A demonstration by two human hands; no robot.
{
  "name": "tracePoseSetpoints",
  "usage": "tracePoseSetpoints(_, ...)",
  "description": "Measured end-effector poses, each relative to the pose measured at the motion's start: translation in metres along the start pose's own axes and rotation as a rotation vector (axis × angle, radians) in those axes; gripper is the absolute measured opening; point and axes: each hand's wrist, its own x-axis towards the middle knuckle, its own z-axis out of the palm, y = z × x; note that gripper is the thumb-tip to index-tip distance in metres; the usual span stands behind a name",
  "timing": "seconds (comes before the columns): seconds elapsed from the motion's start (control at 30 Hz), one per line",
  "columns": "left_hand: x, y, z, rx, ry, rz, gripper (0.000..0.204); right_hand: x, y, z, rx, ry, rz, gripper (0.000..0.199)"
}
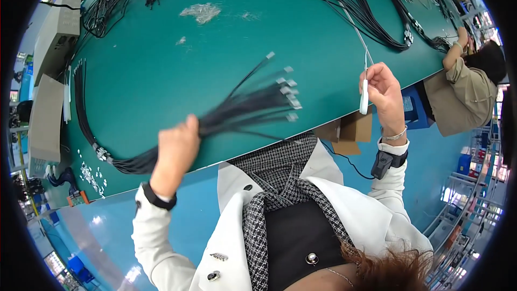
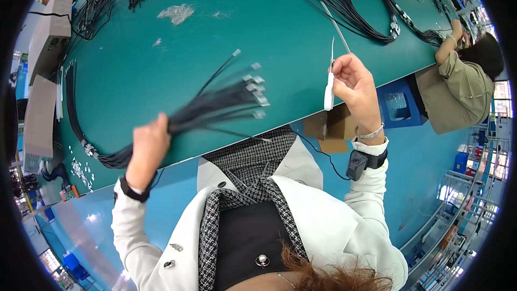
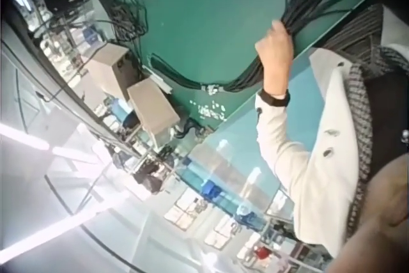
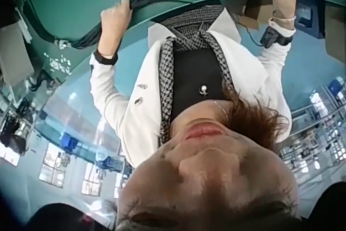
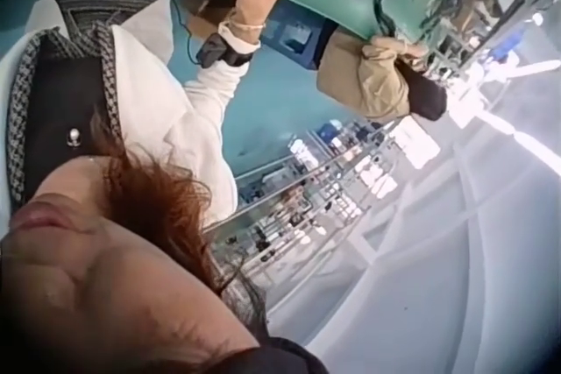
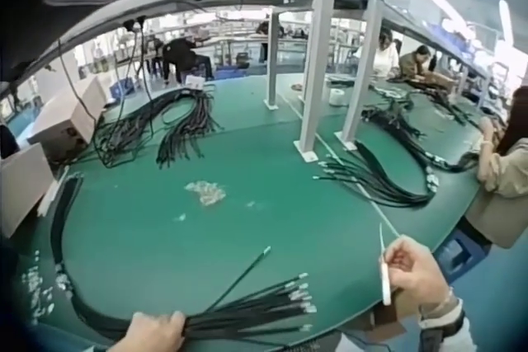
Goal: The person gathers a bundle of cables and uses a pair of scissors to trim the ends of the individual wires one by one. After cutting the tips, they set the scissors down and move the bundle aside.
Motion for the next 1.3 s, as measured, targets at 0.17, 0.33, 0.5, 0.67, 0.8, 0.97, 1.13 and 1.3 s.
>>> tracePoseSetpoints(0.17, 0.030, -0.037, -0.019, 0.068, 0.247, -0.225, 0.020, -0.007, 0.006, -0.009, 0.008, 0.051, -0.013, 0.016)
tracePoseSetpoints(0.33, 0.012, -0.014, -0.037, -0.099, 0.267, -0.095, 0.021, -0.006, 0.010, -0.013, 0.023, 0.069, 0.013, 0.016)
tracePoseSetpoints(0.5, 0.011, 0.010, -0.002, -0.072, 0.033, -0.027, 0.023, 0.010, 0.023, -0.017, -0.079, 0.059, -0.015, 0.014)
tracePoseSetpoints(0.67, 0.021, 0.012, -0.012, -0.062, 0.039, -0.011, 0.032, 0.037, 0.029, -0.026, -0.722, 0.167, -0.064, 0.011)
tracePoseSetpoints(0.8, 0.020, 0.034, -0.013, -0.068, 0.235, 0.033, 0.042, 0.062, 0.066, -0.033, -1.240, 0.199, -0.483, 0.010)
tracePoseSetpoints(0.97, 0.026, 0.048, -0.002, -0.116, 0.280, -0.040, 0.046, 0.046, 0.061, -0.003, -1.292, 0.384, -0.616, 0.014)
tracePoseSetpoints(1.13, 0.053, 0.053, -0.001, -0.043, 0.093, -0.132, 0.044, 0.034, 0.073, -0.004, -1.283, 0.408, -0.463, 0.018)
tracePoseSetpoints(1.3, 0.053, 0.056, -0.004, -0.155, 0.069, -0.180, 0.031, 0.045, 0.074, -0.019, -1.279, 0.332, -0.367, 0.021)
